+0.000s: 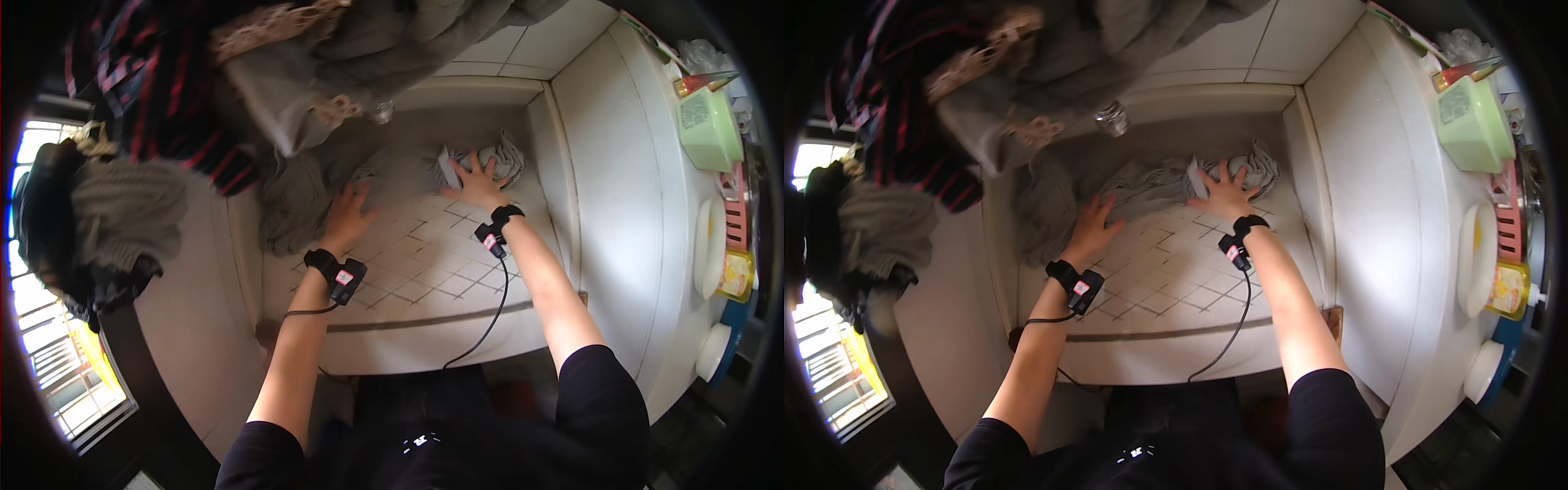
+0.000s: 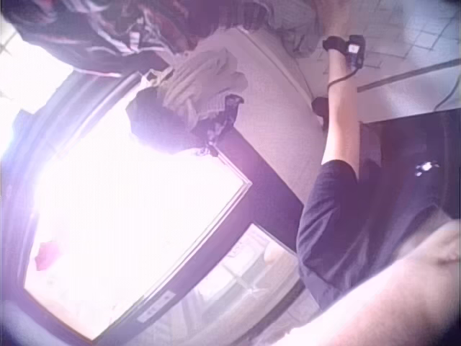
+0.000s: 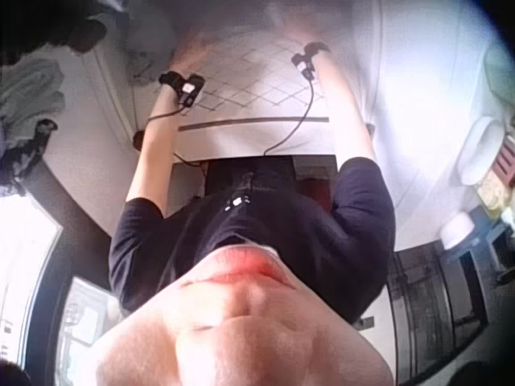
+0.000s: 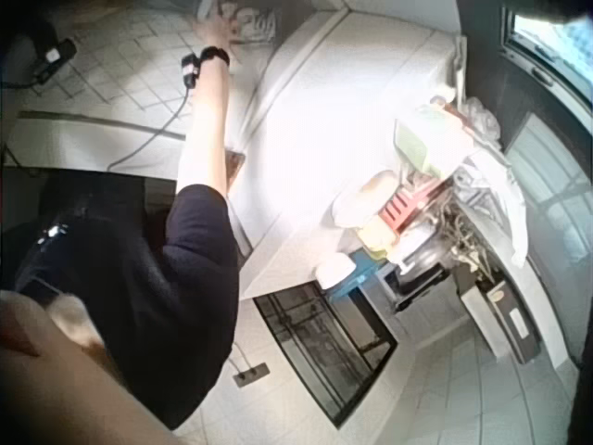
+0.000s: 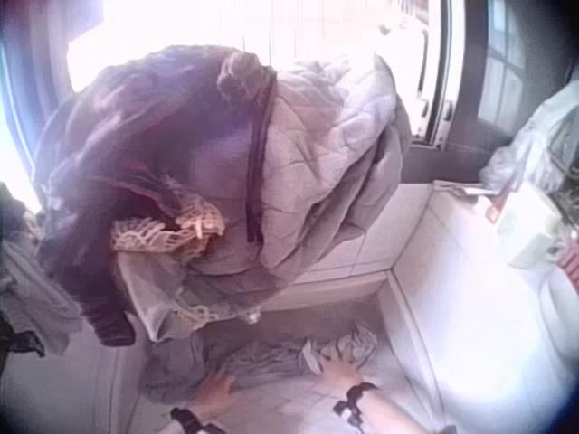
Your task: The person washes several pieces of clothing by hand in a small tiled basin. They submerge each item in water, agitate it, wring it out, and place it on a nearby ledge. The items include a dark patterned cloth, a light-colored cloth, and a gray towel.
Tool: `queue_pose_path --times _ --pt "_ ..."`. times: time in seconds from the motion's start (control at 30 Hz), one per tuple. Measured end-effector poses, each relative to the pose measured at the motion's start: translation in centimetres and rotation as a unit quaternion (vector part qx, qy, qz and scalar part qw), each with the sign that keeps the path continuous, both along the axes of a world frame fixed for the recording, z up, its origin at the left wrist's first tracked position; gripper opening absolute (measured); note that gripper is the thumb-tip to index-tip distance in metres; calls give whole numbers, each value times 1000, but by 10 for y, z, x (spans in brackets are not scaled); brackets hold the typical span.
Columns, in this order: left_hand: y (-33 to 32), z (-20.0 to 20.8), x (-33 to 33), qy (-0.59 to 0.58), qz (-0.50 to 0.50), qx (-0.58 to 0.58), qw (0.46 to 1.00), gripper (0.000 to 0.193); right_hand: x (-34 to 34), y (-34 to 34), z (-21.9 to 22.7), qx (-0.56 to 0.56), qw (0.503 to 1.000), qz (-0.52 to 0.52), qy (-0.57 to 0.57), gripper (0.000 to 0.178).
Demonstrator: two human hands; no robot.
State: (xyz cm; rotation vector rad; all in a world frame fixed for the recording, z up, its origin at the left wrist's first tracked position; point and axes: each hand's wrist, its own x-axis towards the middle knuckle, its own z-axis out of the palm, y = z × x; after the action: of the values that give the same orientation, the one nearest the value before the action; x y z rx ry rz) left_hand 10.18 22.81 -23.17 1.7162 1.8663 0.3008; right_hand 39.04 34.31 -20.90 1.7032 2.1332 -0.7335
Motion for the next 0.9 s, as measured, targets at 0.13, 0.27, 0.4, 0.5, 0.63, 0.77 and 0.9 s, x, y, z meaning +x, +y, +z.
queue_pose_path --times 0.13,0.27,0.4,0.5,0.63,0.77,0.9 --pt "24 -35 14 176 -116 -89 973 65 7 27 -25 13 997 58 -42 78" --pt "60 -52 41 173 -151 -76 970 66 27 74 -47 -37 995 42 -83 77" --pt "114 -68 73 138 -159 -136 968 63 45 100 -61 -49 995 9 -89 79" --pt "138 -84 92 161 -156 -80 971 63 56 113 -70 51 996 54 -48 77" --pt "142 -98 106 187 -112 107 970 61 59 122 -81 45 998 7 -30 67" --pt "145 -94 110 184 -98 -47 977 51 56 121 -80 65 990 46 -116 66" --pt "121 -67 105 102 -57 72 991 37 65 122 -60 33 998 -46 42 52"
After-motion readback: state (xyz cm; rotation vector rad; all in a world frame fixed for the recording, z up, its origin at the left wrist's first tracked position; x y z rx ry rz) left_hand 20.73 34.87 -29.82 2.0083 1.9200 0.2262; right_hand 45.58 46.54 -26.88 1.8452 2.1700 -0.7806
